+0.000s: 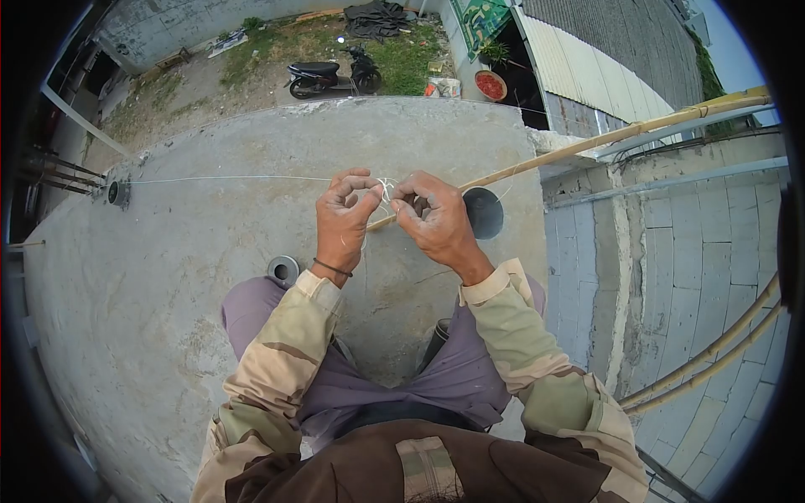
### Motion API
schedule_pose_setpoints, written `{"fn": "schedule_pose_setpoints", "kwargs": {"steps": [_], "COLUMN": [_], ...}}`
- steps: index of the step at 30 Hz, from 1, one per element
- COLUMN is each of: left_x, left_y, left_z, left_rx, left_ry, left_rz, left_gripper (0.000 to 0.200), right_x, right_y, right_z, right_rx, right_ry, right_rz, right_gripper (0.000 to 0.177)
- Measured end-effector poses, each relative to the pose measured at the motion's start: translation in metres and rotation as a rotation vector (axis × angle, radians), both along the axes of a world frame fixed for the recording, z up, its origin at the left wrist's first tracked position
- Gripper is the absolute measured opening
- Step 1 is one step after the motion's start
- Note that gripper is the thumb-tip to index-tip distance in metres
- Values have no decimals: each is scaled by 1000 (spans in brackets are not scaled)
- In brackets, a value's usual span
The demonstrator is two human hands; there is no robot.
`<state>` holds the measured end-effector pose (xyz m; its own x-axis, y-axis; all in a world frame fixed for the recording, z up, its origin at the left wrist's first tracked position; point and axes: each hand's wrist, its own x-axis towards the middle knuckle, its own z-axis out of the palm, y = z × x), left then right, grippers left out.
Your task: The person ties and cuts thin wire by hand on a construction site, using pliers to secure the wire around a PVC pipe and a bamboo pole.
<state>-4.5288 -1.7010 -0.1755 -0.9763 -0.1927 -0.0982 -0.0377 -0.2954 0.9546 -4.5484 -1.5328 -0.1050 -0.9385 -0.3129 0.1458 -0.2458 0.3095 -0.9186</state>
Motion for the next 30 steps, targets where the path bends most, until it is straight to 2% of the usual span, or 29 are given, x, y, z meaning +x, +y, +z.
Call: {"fn": "schedule_pose_setpoints", "kwargs": {"steps": [2,4,8,11,13,14,16,17,19,22,26,28,30], "left_x": [-1,-1,-1,-1,-2,-3,-3,-2,-1,-1,0,-1,-1], "left_y": [0,0,1,2,3,2,3,4,4,4,5,9,8], "left_z": [-2,-3,5,9,12,11,8,6,12,13,3,5,7], "left_rx": [17,-22,54,114,99,98,-73,-71,-310,-406,-298,-146,-173], "left_ry": [-7,-6,-18,-7,36,38,107,100,207,251,157,109,97], "left_rz": [-13,34,-7,-11,8,9,20,17,39,45,21,39,46], "left_gripper": [13,11,12,11,11,11,10,10,9,8,8,9,9], "right_x": [-2,-6,-11,-13,-14,-13,-9,-7,-7,-6,-8,-11,-8], "right_y": [4,8,13,15,15,13,4,2,1,1,3,4,1], "right_z": [-1,-6,-13,-22,-22,-23,-15,-14,-12,-16,-26,-29,-26], "right_rx": [29,-79,-120,-214,-287,-288,-191,-190,51,104,-28,-122,-118], "right_ry": [5,-37,-87,-105,-158,-156,-72,-78,101,86,81,-64,-35], "right_rz": [69,154,192,133,-54,-52,-112,-115,-83,-133,-170,-145,-213], "right_gripper": [9,9,10,13,17,17,23,23,23,19,14,19,24]}}
